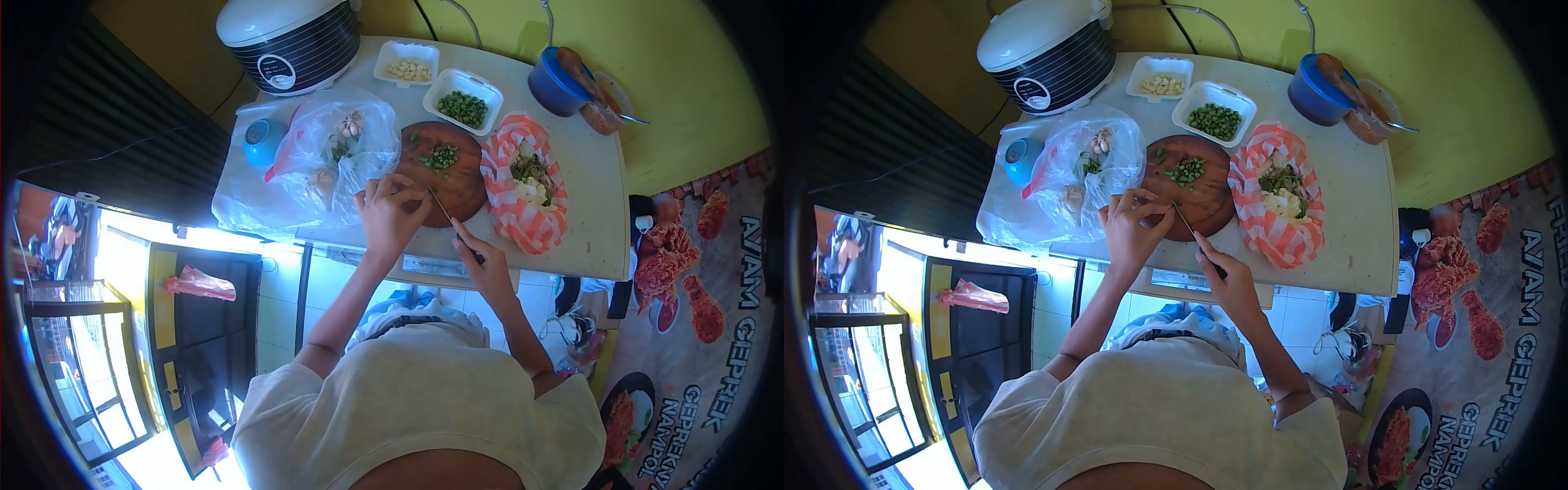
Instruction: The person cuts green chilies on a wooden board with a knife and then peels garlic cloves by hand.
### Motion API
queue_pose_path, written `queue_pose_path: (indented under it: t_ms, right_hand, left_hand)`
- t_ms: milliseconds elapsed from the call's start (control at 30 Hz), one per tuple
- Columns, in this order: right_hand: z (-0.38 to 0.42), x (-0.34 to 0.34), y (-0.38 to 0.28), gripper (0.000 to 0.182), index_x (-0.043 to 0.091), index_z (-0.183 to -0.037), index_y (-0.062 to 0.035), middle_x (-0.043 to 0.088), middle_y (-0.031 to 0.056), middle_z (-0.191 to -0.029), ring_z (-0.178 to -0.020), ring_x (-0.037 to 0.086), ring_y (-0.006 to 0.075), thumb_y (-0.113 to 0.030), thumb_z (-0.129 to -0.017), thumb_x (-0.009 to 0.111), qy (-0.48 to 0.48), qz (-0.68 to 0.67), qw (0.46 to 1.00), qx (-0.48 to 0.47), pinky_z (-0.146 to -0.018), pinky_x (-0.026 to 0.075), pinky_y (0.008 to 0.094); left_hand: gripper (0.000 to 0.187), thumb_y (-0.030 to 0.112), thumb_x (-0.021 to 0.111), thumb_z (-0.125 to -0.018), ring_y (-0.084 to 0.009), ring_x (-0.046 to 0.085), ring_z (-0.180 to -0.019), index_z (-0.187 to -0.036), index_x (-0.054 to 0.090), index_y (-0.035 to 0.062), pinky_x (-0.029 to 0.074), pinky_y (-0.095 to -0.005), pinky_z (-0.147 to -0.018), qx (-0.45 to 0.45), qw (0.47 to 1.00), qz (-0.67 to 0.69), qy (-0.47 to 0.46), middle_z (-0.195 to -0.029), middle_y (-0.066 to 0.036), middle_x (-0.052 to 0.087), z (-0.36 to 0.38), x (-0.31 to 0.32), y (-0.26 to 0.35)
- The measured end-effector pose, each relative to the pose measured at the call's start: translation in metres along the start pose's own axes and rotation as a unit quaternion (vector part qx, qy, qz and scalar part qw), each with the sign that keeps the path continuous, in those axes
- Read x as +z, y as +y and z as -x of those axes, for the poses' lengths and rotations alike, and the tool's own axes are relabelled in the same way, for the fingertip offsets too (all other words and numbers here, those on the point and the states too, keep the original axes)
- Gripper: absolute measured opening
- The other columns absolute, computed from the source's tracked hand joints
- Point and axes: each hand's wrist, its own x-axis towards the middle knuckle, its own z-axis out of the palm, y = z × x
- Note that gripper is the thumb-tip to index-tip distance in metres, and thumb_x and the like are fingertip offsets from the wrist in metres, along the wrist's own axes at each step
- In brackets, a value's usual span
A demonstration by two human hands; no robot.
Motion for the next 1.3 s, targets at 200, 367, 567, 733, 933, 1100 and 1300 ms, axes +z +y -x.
queue_pose_path:
  t_ms: [200,367,567,733,933,1100,1300]
  right_hand:
    - [-0.001,-0.005,-0.006,0.041,0.055,-0.138,-0.0135,0.041,0.0018,-0.065,-0.059,0.034,0.0069,-0.015,-0.098,0.059,-0.017,-0.004,0.999,0.032,-0.055,0.035,0.0243]
    - [-0.006,-0.009,-0.014,0.041,0.055,-0.139,-0.0137,0.039,0.001,-0.064,-0.058,0.033,0.0067,-0.017,-0.098,0.058,-0.033,-0.027,0.998,0.052,-0.054,0.035,0.0244]
    - [-0.016,-0.015,-0.017,0.04,0.055,-0.139,-0.0135,0.036,0.0001,-0.063,-0.056,0.032,0.007,-0.021,-0.1,0.057,-0.053,0.002,0.998,0.047,-0.051,0.033,0.0253]
    - [-0.026,-0.017,-0.028,0.041,0.054,-0.139,-0.0116,0.043,0.0034,-0.063,-0.055,0.031,0.0069,-0.024,-0.1,0.056,-0.073,0.008,0.996,0.054,-0.051,0.033,0.0261]
    - [-0.037,-0.012,-0.019,0.041,0.054,-0.138,-0.0089,0.067,0.0158,-0.087,-0.056,0.036,0.0083,-0.024,-0.1,0.056,-0.077,0.022,0.997,0.019,-0.055,0.041,0.0261]
    - [-0.041,-0.013,-0.026,0.041,0.054,-0.138,-0.0093,0.063,0.0192,-0.08,-0.057,0.038,0.0093,-0.023,-0.1,0.056,-0.079,0.049,0.996,0.004,-0.059,0.043,0.0269]
    - [-0.036,-0.023,-0.025,0.041,0.054,-0.138,-0.0089,0.055,0.0195,-0.073,-0.059,0.038,0.0114,-0.022,-0.1,0.056,-0.096,0.073,0.993,0.003,-0.06,0.043,0.0287]
  left_hand:
    - [0.008,0.025,0.08,-0.069,-0.016,0.054,-0.091,-0.076,0.078,0.0196,0.033,-0.0366,-0.083,-0.008,1.0,0.009,-0.01,-0.096,0.009,0.063,0.0,0.001,-0.002]
    - [0.007,0.022,0.08,-0.068,-0.0155,0.054,-0.091,-0.074,0.077,0.0193,0.033,-0.0367,-0.083,0.025,0.999,0.026,-0.009,-0.099,0.007,0.062,-0.003,0.001,-0.002]
    - [0.006,0.019,0.079,-0.067,-0.0172,0.055,-0.096,-0.071,0.075,0.0192,0.035,-0.0393,-0.084,0.021,0.999,0.042,-0.016,-0.099,0.005,0.059,-0.006,0.002,-0.004]
    - [0.008,0.021,0.08,-0.067,-0.0168,0.055,-0.095,-0.073,0.076,0.0194,0.034,-0.0382,-0.084,0.02,0.999,0.03,-0.016,-0.099,0.005,0.06,-0.006,0.0,-0.003]
    - [0.009,0.023,0.081,-0.068,-0.0172,0.054,-0.095,-0.077,0.078,0.0204,0.034,-0.0383,-0.084,0.029,0.999,0.009,-0.011,-0.1,0.005,0.06,-0.011,-0.002,-0.007]
    - [0.01,0.025,0.08,-0.069,-0.0174,0.054,-0.098,-0.079,0.079,0.0223,0.034,-0.0385,-0.086,0.039,0.999,-0.004,-0.008,-0.101,0.006,0.06,-0.01,-0.002,-0.011]
    - [0.011,0.026,0.079,-0.073,-0.0167,0.054,-0.098,-0.084,0.08,0.0246,0.034,-0.0379,-0.086,0.065,0.998,-0.018,-0.006,-0.104,0.007,0.061,-0.012,-0.007,-0.011]
